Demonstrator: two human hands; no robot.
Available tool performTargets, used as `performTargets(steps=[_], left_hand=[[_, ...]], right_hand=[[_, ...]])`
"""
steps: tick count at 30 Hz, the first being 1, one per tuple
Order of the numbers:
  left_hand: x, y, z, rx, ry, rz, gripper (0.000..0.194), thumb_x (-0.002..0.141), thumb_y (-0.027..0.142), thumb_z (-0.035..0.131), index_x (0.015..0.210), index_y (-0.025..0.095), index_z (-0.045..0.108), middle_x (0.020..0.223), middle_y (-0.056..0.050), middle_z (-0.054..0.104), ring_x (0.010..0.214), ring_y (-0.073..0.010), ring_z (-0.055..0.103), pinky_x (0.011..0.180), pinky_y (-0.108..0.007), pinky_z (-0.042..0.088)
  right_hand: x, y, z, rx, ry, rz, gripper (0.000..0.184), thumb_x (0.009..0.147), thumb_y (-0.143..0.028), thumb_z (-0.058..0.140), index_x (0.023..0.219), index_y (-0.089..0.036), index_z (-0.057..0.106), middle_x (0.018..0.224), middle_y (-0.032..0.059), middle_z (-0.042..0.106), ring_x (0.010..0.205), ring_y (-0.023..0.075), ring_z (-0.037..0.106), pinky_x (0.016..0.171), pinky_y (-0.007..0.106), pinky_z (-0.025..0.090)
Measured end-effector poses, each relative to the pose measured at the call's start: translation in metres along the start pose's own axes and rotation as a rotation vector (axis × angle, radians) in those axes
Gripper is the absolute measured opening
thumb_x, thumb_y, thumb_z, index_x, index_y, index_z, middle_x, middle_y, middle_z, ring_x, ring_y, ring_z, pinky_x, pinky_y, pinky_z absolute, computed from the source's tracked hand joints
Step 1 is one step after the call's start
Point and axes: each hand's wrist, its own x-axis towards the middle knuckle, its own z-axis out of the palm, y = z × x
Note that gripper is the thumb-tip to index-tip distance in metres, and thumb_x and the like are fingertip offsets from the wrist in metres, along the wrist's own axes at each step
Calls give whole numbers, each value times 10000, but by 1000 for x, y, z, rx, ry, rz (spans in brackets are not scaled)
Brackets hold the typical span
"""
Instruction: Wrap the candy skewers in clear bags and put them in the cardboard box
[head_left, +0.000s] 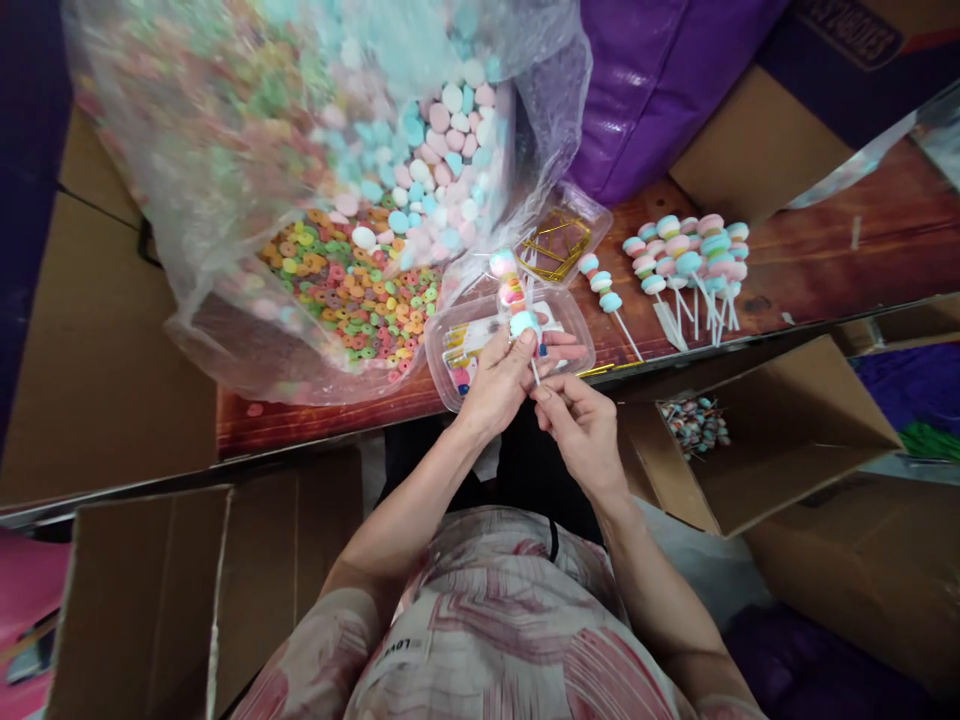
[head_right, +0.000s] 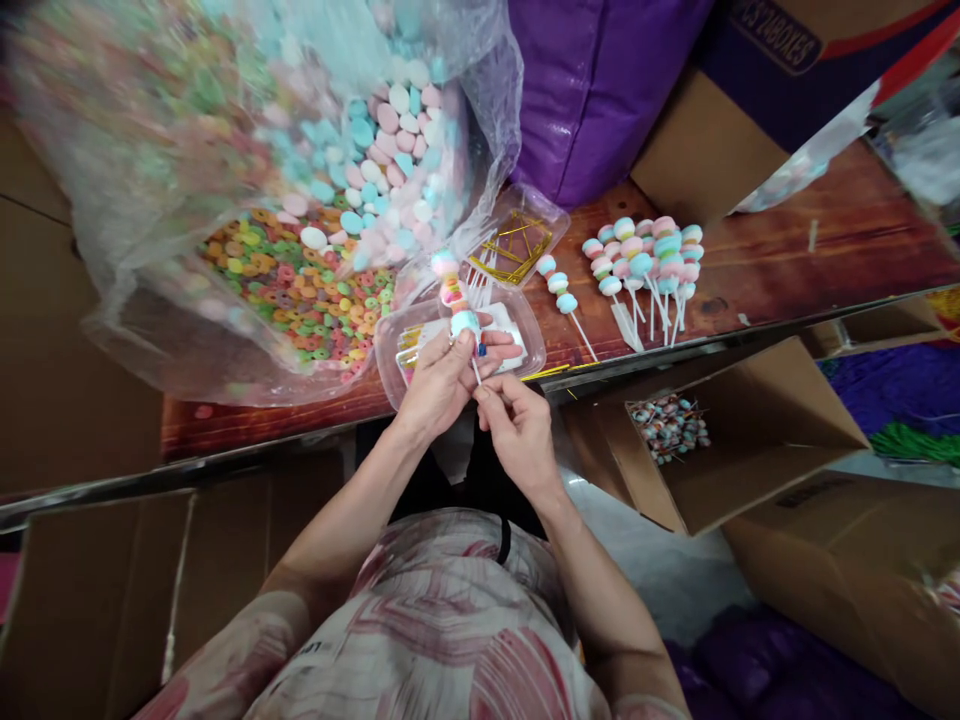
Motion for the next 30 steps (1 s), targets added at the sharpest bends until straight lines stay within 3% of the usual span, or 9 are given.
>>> performTargets(steps=[5, 9, 14, 18, 20, 23, 26, 28, 30], left_hand=[[-5, -4, 1, 93, 8, -17, 458, 796, 556, 841, 1048, 186, 743, 1026, -116, 811, 890, -267, 780, 588, -267, 563], [-8, 0, 2, 104, 6, 15, 443, 810, 571, 812, 1014, 181, 761, 884, -89, 803, 606, -172, 675, 395, -215, 380], [-10, 5, 0, 133, -8, 57, 445, 843, 573, 783, 1064, 187, 767, 677, -10, 716, 408, -78, 456, 369, -210, 376], [-12, 18, -7, 102, -50, 52, 488, 820, 601, 801, 1074, 188, 757, 759, -31, 735, 513, -111, 551, 440, -222, 458], [-12, 28, -11, 18, -50, 82, 441, 777, 575, 855, 966, 191, 752, 791, -31, 726, 594, -124, 593, 506, -226, 496], [-11, 40, -17, -38, -36, 131, 370, 733, 473, 925, 784, 187, 695, 732, -5, 651, 659, -124, 598, 581, -227, 518], [-7, 43, -21, -100, 38, 208, 408, 753, 417, 928, 694, 183, 599, 636, 38, 496, 629, -93, 520, 616, -209, 503], [-4, 41, -24, -123, 91, 227, 425, 788, 388, 908, 684, 179, 553, 615, 61, 414, 575, -65, 420, 605, -190, 468], [-3, 38, -26, -93, 103, 186, 389, 822, 359, 880, 710, 174, 558, 630, 61, 420, 558, -54, 356, 577, -181, 420]], right_hand=[[6, 1, 10, -52, 21, -93, 260, 964, -326, 609, 733, -212, 579, 585, -56, 501, 535, 101, 443, 547, 256, 355], [8, 1, 13, -38, 32, -110, 295, 990, -382, 607, 748, -219, 571, 608, -52, 517, 541, 100, 447, 548, 255, 371], [22, -5, 19, 98, 6, -38, 391, 949, -561, 681, 771, -231, 572, 580, -59, 515, 497, 97, 439, 488, 246, 355], [35, -11, 31, 437, -54, 110, 469, 872, -587, 754, 693, -228, 511, 500, -98, 399, 399, 58, 257, 397, 227, 228], [38, -14, 32, 454, -117, 144, 429, 870, -557, 755, 718, -228, 527, 488, -112, 364, 393, 53, 215, 392, 224, 200], [46, -21, 23, 194, -309, 80, 352, 950, -491, 640, 741, -216, 576, 524, -70, 476, 424, 80, 347, 434, 240, 273], [67, -32, 4, -281, -438, -134, 328, 974, -362, 578, 689, -202, 604, 633, -10, 593, 585, 127, 515, 587, 273, 399], [93, -39, -8, -594, -283, -295, 290, 960, -294, 571, 693, -201, 633, 718, 23, 637, 715, 168, 569, 700, 303, 433], [129, -41, -16, -851, -42, -344, 236, 967, -255, 536, 804, -203, 700, 868, 80, 701, 843, 226, 609, 769, 341, 450]])
